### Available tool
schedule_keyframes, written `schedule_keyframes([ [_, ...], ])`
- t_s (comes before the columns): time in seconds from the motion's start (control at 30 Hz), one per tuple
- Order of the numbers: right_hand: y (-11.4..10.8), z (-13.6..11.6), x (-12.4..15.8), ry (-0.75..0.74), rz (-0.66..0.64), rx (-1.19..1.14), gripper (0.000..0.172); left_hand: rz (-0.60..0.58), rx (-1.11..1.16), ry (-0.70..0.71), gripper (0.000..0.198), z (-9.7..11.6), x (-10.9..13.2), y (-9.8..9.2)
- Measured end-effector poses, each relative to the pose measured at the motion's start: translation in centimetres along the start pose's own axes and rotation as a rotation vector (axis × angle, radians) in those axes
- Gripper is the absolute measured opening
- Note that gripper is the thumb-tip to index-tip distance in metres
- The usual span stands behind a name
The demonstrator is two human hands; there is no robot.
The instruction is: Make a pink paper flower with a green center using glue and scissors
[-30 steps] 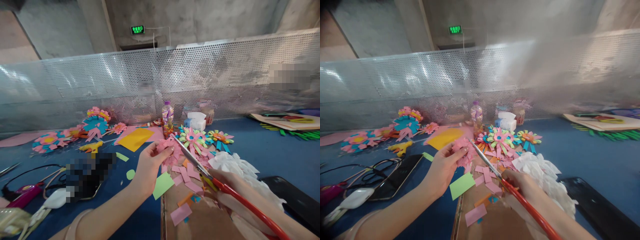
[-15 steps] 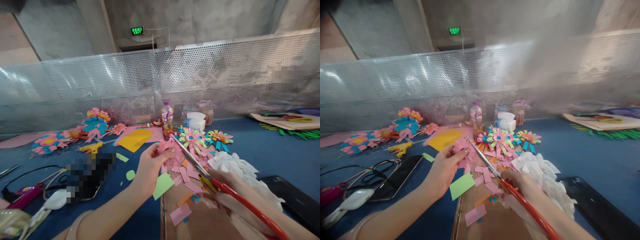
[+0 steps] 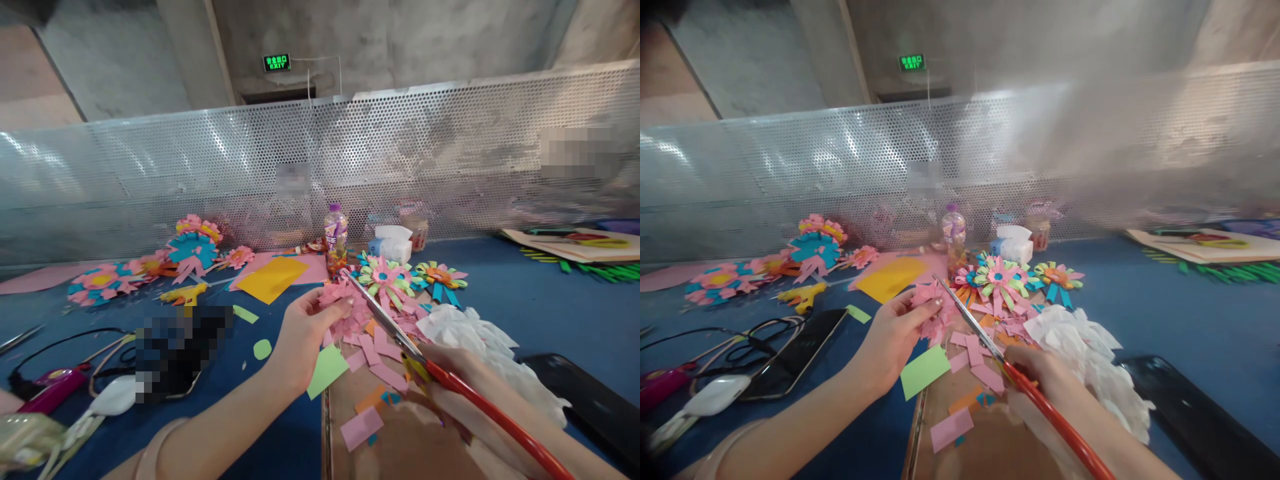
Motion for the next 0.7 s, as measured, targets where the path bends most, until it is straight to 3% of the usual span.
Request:
schedule_keyframes([
  [0.3, 0.33, -0.64, 1.0, 0.119, 0.051, 0.02, 0.01, -0.021, 0.073, -0.042, 0.009, -0.33, 0.05, 0.34],
  [0.7, 0.7, -0.18, 0.53, 0.105, 0.118, 0.043, 0.028, -0.057, 0.147, -0.067, 0.006, -0.57, -0.11, 0.5],
])
Point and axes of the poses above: each hand's wrist, its own x-axis away from the middle knuckle, its own y-axis out of the palm, z = x × y, the point moved 3 cm from there along -x, towards the middle knuckle, and after that the axes turned 3 degrees about x, right-handed, at the moved point
